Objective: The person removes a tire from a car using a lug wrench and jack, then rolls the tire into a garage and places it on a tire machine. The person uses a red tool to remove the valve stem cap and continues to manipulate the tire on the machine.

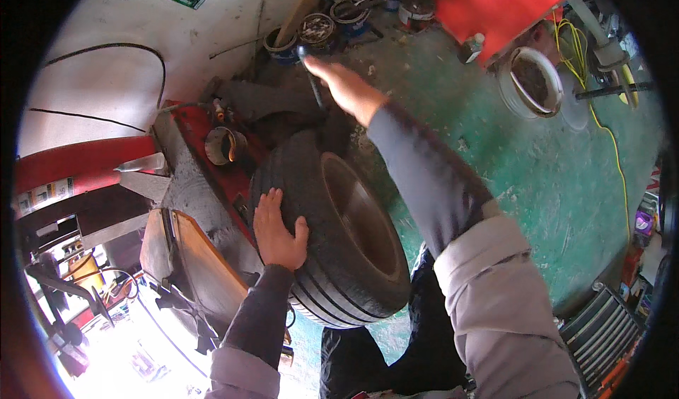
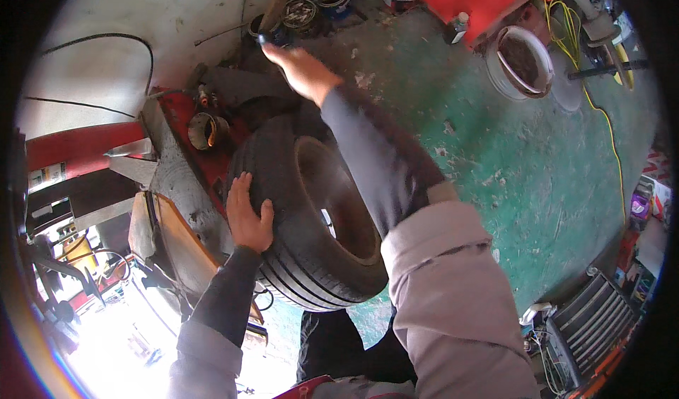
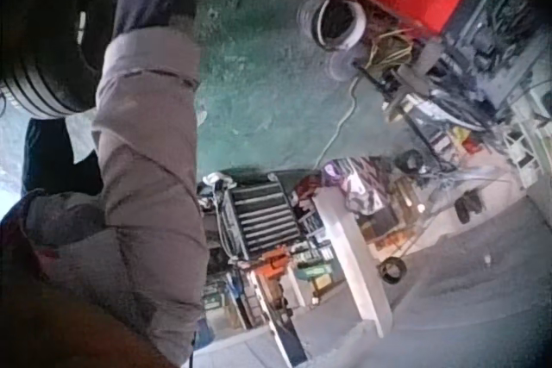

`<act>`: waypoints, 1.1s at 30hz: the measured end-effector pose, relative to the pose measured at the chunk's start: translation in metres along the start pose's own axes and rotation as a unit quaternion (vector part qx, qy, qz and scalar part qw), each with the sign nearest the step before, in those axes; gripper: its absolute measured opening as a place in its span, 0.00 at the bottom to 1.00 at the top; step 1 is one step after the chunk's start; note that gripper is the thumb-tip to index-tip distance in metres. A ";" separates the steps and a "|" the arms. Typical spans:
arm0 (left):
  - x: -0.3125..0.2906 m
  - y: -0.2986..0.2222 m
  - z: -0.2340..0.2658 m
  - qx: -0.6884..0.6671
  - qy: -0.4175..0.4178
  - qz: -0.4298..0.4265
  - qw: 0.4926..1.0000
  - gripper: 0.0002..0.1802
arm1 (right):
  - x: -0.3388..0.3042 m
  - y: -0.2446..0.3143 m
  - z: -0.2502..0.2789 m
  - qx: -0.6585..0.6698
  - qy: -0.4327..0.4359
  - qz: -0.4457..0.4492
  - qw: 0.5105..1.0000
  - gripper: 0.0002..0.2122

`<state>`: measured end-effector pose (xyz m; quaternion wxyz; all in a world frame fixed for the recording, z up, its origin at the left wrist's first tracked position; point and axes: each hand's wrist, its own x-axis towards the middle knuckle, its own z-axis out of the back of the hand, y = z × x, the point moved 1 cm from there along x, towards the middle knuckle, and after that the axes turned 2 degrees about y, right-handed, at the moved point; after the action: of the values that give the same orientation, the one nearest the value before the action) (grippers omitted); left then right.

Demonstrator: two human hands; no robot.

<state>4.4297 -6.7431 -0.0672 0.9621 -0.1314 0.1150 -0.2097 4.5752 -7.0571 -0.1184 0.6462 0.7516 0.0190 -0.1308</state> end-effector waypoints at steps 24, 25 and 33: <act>-0.012 0.002 0.000 0.025 -0.018 0.002 1.000 0.37 | -0.358 -0.041 -0.151 -0.407 -0.014 0.149 0.901 0.29; -0.012 0.002 0.001 0.021 -0.017 0.004 1.000 0.38 | -0.357 -0.041 -0.152 -0.413 -0.011 0.154 0.897 0.29; -0.014 0.004 0.003 0.013 -0.025 0.012 1.000 0.38 | -0.358 -0.039 -0.163 -0.423 -0.012 0.124 0.898 0.31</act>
<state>4.4196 -6.7323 -0.0633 0.9688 -0.1227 0.0898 -0.1959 4.2499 -6.8411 -0.0560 0.9143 0.4023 -0.0283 -0.0380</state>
